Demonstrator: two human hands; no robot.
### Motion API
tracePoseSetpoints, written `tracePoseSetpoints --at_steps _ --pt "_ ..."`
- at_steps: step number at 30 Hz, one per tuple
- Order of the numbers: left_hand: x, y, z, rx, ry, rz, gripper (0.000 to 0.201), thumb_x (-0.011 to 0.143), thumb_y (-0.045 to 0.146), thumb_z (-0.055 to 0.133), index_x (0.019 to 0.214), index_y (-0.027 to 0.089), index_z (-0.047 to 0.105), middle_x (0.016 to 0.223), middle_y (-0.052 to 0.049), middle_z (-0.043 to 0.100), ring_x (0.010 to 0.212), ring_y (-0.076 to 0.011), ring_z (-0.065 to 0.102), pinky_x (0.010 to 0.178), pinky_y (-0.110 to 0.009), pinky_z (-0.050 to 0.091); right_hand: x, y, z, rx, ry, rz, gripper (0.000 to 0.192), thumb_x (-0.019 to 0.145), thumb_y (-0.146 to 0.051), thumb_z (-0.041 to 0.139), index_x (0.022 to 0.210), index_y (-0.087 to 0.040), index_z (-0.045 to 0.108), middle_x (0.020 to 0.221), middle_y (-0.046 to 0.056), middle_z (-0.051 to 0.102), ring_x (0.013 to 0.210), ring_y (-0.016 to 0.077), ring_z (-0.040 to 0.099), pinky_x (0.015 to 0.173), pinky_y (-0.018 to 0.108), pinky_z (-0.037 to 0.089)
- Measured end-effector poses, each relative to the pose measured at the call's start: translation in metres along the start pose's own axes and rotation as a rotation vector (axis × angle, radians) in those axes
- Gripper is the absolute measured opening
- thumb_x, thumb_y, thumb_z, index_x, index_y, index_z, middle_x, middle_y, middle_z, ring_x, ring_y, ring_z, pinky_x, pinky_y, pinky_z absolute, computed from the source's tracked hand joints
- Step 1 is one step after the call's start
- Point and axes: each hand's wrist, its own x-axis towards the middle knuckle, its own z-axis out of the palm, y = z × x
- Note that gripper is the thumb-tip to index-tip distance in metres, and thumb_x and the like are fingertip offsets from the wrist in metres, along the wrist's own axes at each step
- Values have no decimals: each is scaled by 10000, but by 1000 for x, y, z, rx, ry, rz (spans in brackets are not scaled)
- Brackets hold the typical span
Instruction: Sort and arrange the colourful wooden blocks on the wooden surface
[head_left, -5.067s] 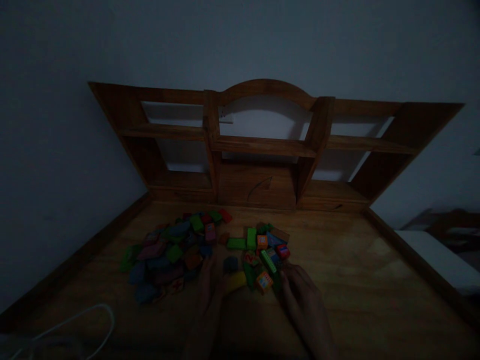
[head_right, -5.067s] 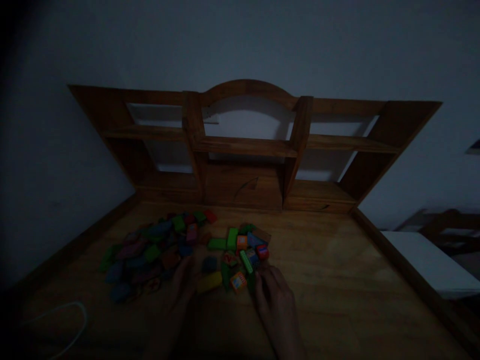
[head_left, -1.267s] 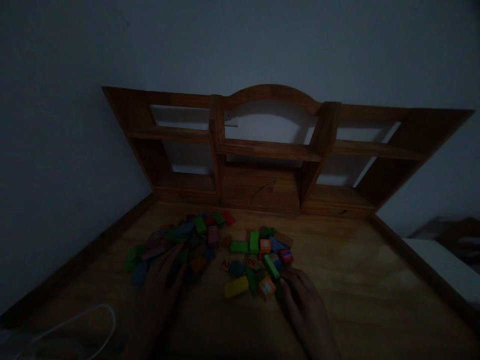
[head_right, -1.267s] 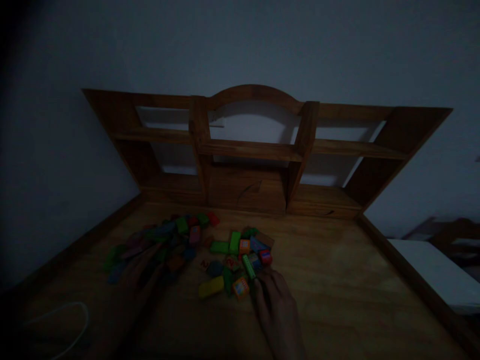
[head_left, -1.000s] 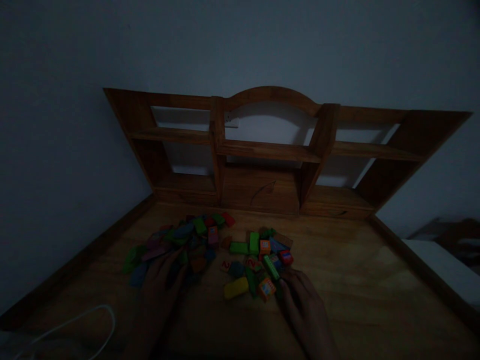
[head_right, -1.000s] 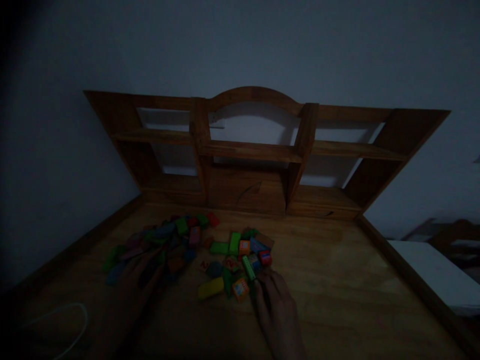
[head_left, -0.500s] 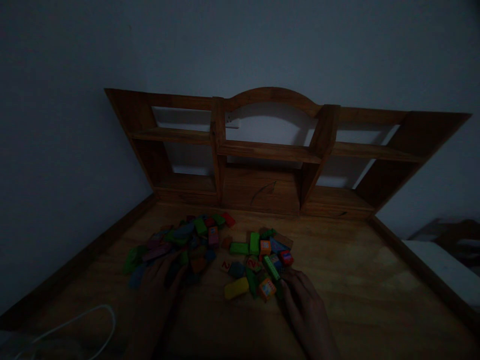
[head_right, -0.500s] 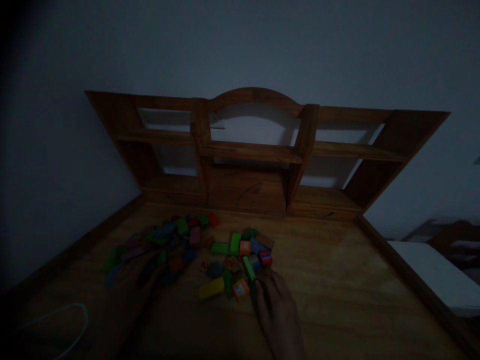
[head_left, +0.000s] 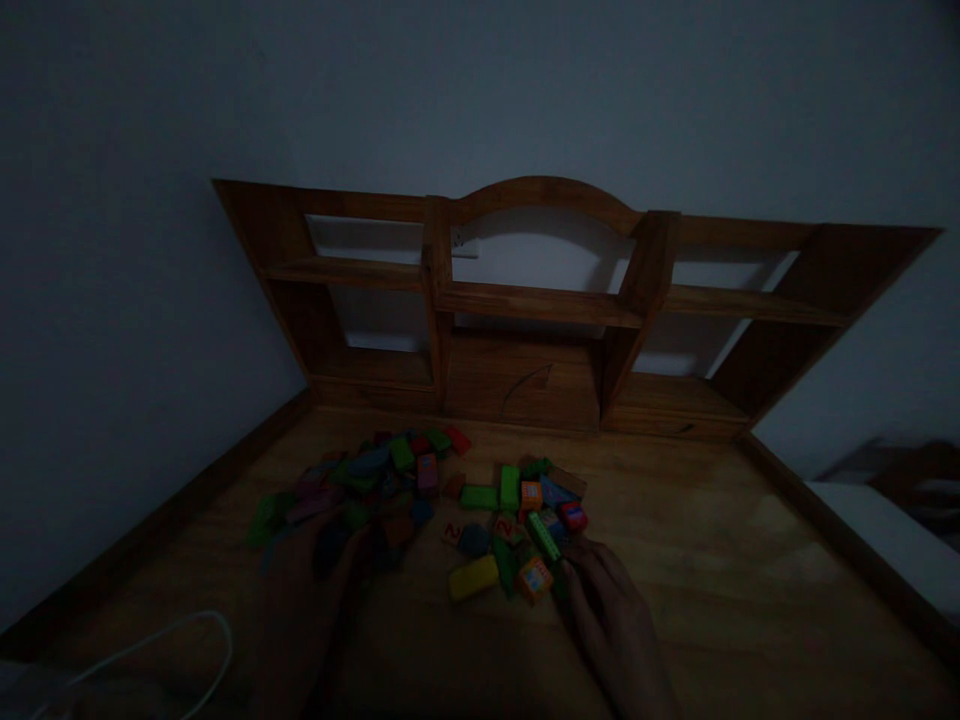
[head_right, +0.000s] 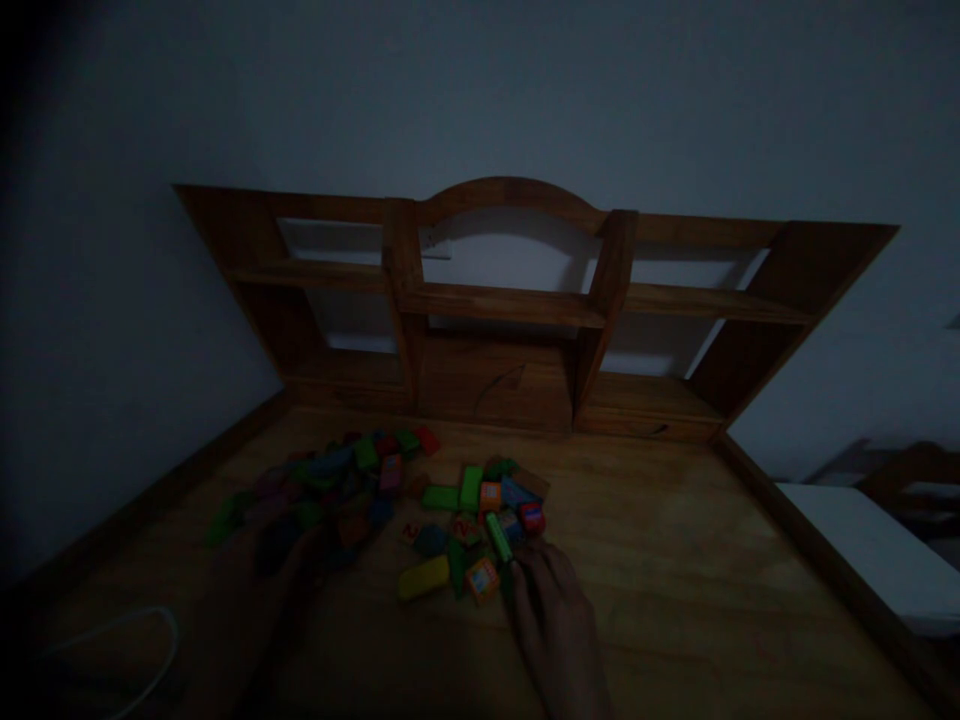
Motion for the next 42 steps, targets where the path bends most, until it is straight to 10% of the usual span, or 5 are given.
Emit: tracePoseSetpoints --at_steps 7,22,42 --pt "-5 11 -11 -32 50 -47 568 866 652 522 1258 246 586 1255 -87 618 1168 -350 561 992 -548 464 1 -2 -1 25 5 -5 217 1018 -265 463 1125 -244 650 1142 95 654 1065 242 650 919 394 573" --pt "-52 93 40 -339 -400 202 333 914 275 626 1241 322 585 1289 -12 622 1211 -265 549 1018 -460 470 2 0 -1 20 -7 5 217 1020 -283 458 1116 -248 649 1142 96 651 1060 247 652 913 403 571" --pt "-51 110 50 -355 -538 245 339 867 186 671 1196 264 649 1284 -64 639 1257 -302 550 1095 -538 433 1 3 1 16 -54 27 231 1031 -297 438 1171 -248 615 1216 99 621 1128 256 620 984 444 529"
